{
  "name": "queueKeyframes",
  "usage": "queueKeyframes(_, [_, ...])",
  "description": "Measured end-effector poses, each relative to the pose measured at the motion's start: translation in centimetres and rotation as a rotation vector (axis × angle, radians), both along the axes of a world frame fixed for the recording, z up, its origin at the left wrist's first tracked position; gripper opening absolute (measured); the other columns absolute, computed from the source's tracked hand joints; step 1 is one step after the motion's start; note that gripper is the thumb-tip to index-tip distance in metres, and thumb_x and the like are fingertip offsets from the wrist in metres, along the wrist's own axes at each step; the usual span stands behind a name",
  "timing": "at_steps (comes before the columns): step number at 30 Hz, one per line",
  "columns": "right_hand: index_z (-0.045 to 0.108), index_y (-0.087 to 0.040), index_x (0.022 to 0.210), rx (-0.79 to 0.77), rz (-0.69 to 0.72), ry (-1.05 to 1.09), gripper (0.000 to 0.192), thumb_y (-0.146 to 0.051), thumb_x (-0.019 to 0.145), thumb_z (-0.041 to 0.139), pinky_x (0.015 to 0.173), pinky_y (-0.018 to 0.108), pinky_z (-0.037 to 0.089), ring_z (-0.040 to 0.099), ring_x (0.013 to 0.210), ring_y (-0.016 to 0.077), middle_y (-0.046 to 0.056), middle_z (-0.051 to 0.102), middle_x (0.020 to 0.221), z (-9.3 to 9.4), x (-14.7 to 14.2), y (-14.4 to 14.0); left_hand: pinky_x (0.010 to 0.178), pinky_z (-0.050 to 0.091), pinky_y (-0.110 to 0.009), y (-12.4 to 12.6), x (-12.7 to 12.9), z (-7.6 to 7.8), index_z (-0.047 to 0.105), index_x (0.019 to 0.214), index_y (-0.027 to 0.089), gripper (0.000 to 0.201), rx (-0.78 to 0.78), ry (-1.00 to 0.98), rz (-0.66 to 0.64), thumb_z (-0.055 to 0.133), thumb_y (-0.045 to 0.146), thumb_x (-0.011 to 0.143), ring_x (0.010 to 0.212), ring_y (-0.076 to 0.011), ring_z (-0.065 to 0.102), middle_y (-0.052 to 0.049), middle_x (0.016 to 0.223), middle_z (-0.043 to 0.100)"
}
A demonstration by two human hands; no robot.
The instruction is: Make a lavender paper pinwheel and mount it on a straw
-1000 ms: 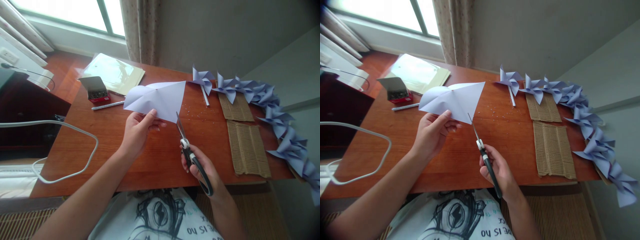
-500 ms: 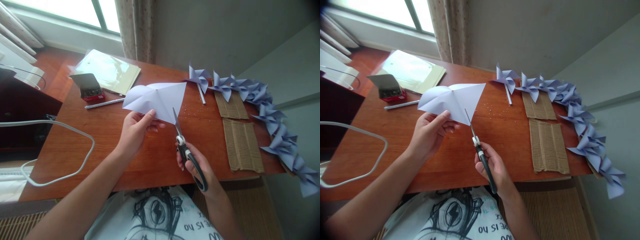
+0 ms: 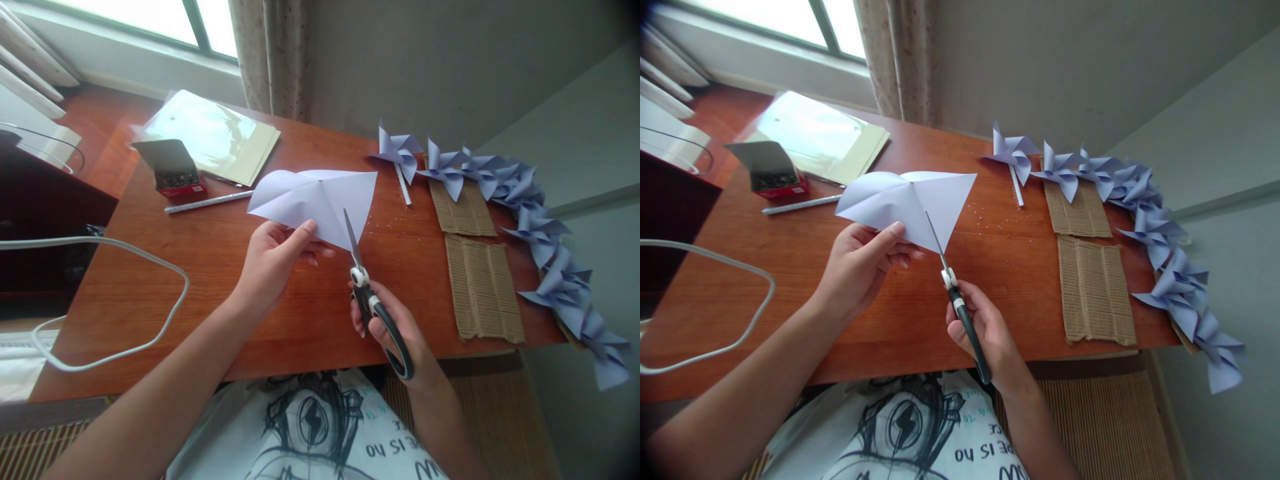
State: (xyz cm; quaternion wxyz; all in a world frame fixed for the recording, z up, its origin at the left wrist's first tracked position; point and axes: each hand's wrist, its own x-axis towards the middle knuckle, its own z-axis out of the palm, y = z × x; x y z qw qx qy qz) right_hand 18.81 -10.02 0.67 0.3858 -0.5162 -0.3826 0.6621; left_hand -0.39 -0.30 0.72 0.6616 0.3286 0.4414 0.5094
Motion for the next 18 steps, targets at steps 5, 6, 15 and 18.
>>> queueKeyframes(5, [0.06, -0.022, 0.132, 0.002, -0.019, -0.006, 0.068, -0.062, 0.079, 0.076, 0.067, 0.03, 0.04, 0.049, 0.075, 0.0163, 0.003, 0.058, 0.089, -0.14, -0.03, 0.02, 0.055, 0.052, -0.021, -0.01, 0.05, 0.04, 0.071, 0.076, 0.012, 0.027, -0.016, 0.014, 0.005, 0.077, 0.037, 0.083, 0.064, -0.0182, 0.075, -0.01, 0.07, 0.077])
queueKeyframes(6, [0.059, -0.022, 0.132, 0.004, -0.022, -0.006, 0.068, -0.061, 0.079, 0.076, 0.067, 0.029, 0.04, 0.049, 0.075, 0.0163, 0.003, 0.058, 0.089, -0.17, -0.04, 0.02, 0.055, 0.051, -0.021, -0.01, 0.06, 0.06, 0.071, 0.077, 0.012, 0.027, -0.018, 0.014, 0.004, 0.078, 0.038, 0.082, 0.064, -0.0183, 0.075, -0.01, 0.07, 0.077])
queueKeyframes(15, [0.058, -0.022, 0.132, 0.02, -0.022, -0.007, 0.067, -0.061, 0.08, 0.076, 0.068, 0.03, 0.041, 0.049, 0.075, 0.0161, 0.003, 0.058, 0.089, -0.17, -0.08, 0.1, 0.052, 0.049, -0.022, -0.05, 0.18, 0.13, 0.071, 0.078, 0.012, 0.027, -0.003, 0.067, -0.01, 0.078, 0.038, 0.081, 0.063, -0.0191, 0.074, -0.01, 0.069, 0.077])
queueKeyframes(18, [0.058, -0.022, 0.132, 0.016, -0.019, -0.004, 0.067, -0.06, 0.08, 0.076, 0.068, 0.03, 0.041, 0.049, 0.076, 0.0163, 0.003, 0.058, 0.089, -0.12, 0.0, 0.11, 0.053, 0.049, -0.022, -0.05, 0.21, 0.14, 0.071, 0.078, 0.012, 0.027, -0.002, 0.07, -0.006, 0.079, 0.037, 0.081, 0.062, -0.0187, 0.074, -0.01, 0.069, 0.076])
